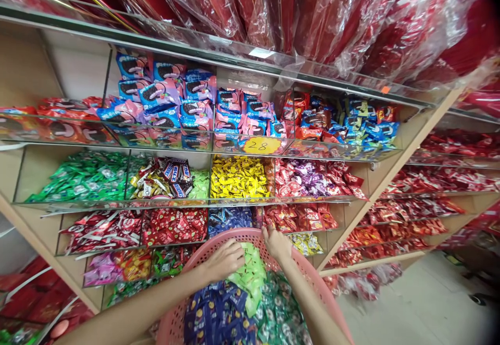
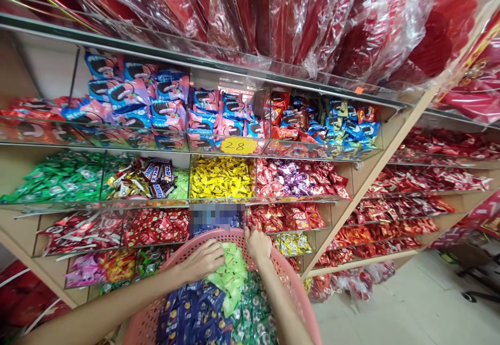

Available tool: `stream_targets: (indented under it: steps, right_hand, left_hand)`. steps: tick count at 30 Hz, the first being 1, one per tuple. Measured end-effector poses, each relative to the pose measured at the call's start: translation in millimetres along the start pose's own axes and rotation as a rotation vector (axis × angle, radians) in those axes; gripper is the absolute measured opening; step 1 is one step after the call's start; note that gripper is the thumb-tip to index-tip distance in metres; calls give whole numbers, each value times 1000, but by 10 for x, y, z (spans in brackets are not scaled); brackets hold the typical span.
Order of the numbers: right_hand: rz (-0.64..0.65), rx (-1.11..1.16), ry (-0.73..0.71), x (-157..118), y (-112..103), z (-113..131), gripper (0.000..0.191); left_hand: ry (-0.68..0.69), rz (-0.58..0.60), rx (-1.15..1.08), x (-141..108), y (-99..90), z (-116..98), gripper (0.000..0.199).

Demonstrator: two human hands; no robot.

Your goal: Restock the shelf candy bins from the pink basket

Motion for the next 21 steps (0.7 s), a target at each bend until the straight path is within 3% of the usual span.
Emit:
stream_targets:
  steps: [4,7,9,12,14,17,21]
  right_hand:
    - [-3,6,-6,0,1,-4,55]
    - [6,16,-5,4,7,-20,55]
    - [9,14,3,7,13,-43,54]
    - [-2,8,15,13,23,-92,53]
    - [-15,10,16,18,31,-124,52]
    - [-32,5,14,35,48,-141,52]
    - [-30,-12,-1,67,59,-63,51]
  left_hand:
    - [-36,25,-46,23,-109,-20,19]
    - [-153,-29,-134,-3,-304,44,17]
    - [-313,-130,-211,-119,-443,142,22]
    - [-648,-309,-359,-506,-535,291,29]
    - [-914,-400,-543,-852,-480,317,39]
    - [-1222,-374,-1002,-1279,-287,166,45]
    - [-1253,-329,-1086,-1476,-207,-165,32]
Point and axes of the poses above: each hand's wrist, its own x-axis towards the middle knuckle, its own y-axis out of the palm, z = x × y, the point moved 2 cm from there along x, towards the middle knuckle, and after that the axes turned 6 degrees about -x, right-handed, at the moved point
